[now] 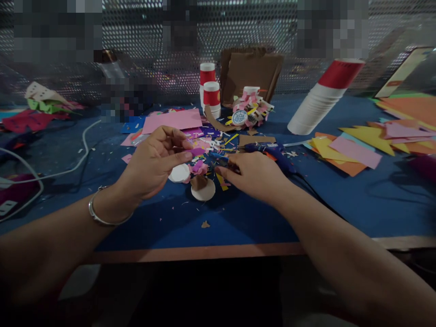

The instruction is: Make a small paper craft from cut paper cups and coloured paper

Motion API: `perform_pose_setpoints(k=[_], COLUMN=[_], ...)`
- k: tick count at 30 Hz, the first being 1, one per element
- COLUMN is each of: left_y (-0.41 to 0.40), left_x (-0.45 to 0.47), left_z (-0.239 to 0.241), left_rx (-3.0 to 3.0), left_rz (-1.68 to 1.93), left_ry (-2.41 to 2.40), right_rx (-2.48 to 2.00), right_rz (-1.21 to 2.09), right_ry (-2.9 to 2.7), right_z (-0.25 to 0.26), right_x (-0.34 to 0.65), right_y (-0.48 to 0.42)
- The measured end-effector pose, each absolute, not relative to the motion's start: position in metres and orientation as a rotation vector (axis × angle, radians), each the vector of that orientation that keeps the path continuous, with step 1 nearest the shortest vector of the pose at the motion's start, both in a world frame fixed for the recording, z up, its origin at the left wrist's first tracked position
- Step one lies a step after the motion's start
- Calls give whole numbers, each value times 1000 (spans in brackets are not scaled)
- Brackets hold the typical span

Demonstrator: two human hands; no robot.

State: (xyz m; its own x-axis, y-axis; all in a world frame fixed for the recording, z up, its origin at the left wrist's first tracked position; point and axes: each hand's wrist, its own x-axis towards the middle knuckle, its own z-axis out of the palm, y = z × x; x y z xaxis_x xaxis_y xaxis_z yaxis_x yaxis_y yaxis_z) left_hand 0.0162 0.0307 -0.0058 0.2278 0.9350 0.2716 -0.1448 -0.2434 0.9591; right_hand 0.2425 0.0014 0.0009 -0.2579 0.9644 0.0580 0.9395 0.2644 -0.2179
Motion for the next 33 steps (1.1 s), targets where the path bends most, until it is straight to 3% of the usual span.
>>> perform_pose_setpoints(k=[9, 17, 25, 33], left_y=[42, 68, 76, 71], left_x=[13, 11, 1, 11], left_z=[-13, -22, -18, -21], left_rx=[1493, 2187, 2519, 2597], left_rz=[1240, 1171, 715, 619], left_ry=[841, 981, 1245, 1254], right_rx=[-2085, -2144, -2109, -2124], right_rz=[-97, -88, -72, -62], right_ry=[-2424, -2425, -2436, -2427], right_z=[-1, 1, 2, 3], right_x=[235, 231, 233, 230], right_y=[-6, -8, -9, -11])
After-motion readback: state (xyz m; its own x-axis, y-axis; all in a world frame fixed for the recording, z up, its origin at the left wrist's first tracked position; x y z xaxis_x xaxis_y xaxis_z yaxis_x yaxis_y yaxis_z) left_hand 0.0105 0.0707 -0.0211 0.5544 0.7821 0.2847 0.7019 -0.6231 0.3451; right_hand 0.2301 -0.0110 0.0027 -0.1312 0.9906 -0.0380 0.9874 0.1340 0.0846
